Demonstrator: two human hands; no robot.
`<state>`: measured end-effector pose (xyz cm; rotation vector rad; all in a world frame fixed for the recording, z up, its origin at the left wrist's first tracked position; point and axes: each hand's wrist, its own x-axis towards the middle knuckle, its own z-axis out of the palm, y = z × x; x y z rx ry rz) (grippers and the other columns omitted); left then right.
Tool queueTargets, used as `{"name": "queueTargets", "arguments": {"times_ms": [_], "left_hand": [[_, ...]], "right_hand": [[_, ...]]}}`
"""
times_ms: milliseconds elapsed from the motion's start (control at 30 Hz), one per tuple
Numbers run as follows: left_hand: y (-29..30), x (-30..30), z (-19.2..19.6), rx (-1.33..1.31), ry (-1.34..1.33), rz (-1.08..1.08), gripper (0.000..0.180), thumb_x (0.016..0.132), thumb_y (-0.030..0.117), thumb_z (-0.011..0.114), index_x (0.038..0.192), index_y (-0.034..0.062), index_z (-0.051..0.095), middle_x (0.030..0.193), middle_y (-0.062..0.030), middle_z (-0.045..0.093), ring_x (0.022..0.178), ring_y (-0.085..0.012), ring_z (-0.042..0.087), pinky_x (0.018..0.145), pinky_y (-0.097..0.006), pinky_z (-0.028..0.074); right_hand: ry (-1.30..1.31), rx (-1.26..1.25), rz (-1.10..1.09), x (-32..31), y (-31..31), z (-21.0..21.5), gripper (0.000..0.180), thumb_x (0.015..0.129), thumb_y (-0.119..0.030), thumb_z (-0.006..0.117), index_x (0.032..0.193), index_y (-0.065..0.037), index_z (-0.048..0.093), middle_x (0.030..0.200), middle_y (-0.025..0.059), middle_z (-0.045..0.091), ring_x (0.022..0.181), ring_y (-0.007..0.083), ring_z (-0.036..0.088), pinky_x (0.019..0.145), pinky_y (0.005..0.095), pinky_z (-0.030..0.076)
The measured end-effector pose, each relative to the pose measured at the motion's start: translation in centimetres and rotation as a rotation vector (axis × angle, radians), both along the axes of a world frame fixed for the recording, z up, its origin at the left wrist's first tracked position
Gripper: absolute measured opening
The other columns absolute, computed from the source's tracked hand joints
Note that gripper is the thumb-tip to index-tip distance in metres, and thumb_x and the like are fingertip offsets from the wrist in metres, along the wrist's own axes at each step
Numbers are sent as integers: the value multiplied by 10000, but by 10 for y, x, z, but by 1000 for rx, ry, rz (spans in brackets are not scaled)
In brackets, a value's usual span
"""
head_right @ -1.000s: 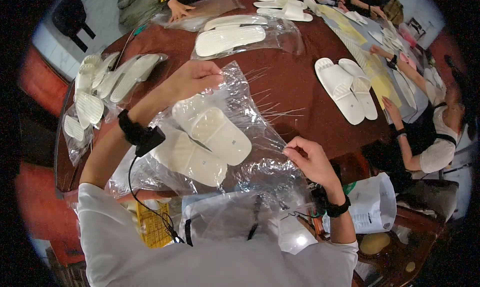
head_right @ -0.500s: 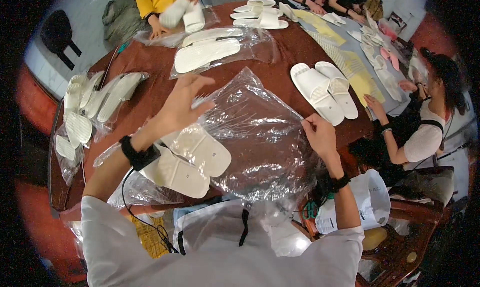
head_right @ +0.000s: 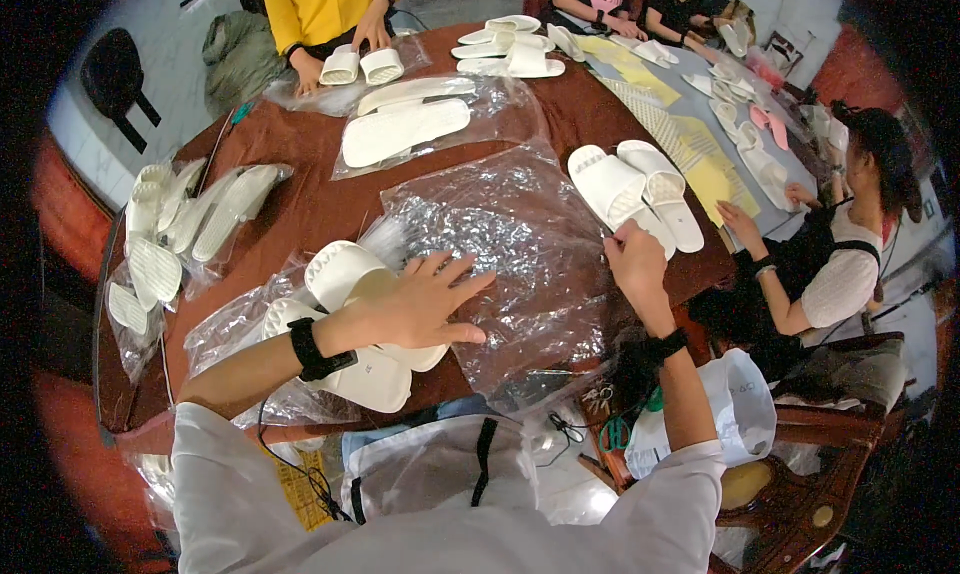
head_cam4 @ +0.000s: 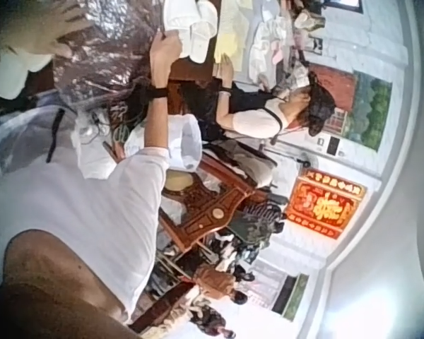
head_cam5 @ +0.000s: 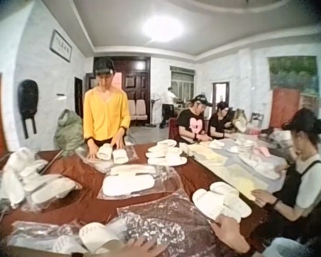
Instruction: The recorder is packing white slippers into plastic bags and organizing them into a yellow bin.
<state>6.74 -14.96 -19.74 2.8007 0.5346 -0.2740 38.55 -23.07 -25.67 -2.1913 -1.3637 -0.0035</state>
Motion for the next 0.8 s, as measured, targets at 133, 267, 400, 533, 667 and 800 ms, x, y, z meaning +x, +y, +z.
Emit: {"name": "queueTargets", "arguments": {"times_ms": [133, 267, 400, 533, 667, 800], "left_hand": [[10, 3, 8, -89, 107, 35, 857, 866, 660, 459, 1493, 130, 211, 1492, -254, 239, 1356, -470, 212, 1077, -578, 218], [15, 3, 8, -87, 164, -1, 876, 837, 599, 556, 1501, 166, 186, 1506, -252, 211, 1363, -476, 197, 1092, -577, 199], [12, 8, 6, -60, 117, -49, 893, 797, 446, 680, 1505, 240, 175, 1520, -248, 171, 1374, -491, 167, 1091, -585, 203], [12, 18, -4, -76, 154, -80, 911, 776, 338, 716, 1504, 273, 172, 1531, -239, 140, 1377, -498, 154, 1088, -591, 209], [15, 33, -9, -108, 187, -149, 916, 754, 264, 714, 1501, 276, 185, 1541, -222, 122, 1385, -484, 148, 1096, -599, 198], [20, 52, -9, -121, 185, -198, 905, 748, 255, 710, 1498, 271, 202, 1541, -223, 118, 1392, -466, 138, 1101, -603, 188]], "right_hand": [[-90, 93, -14, 0, 8, 8, 240, 795, -239, 705, 842, -19, 621, 724, 177, 635, 726, 363, 631, 651, 424, 481], [11, 96, 32, 13, 26, 11, 276, 791, -266, 708, 831, 2, 654, 767, 169, 660, 736, 358, 633, 649, 413, 479], [94, 133, 43, 36, 34, 2, 272, 800, -256, 690, 813, 14, 668, 743, 148, 664, 687, 304, 639, 623, 379, 473], [249, 223, 88, 52, 32, 5, 262, 804, -240, 682, 804, 22, 671, 633, 84, 625, 579, 155, 580, 573, 294, 442], [420, 263, 149, 63, 20, 16, 228, 845, -194, 665, 784, 25, 663, 625, 16, 603, 580, 70, 538, 559, 225, 413], [494, 181, 193, 58, 16, 16, 236, 857, -204, 659, 808, 27, 651, 648, 14, 603, 584, 68, 535, 560, 224, 415]]}}
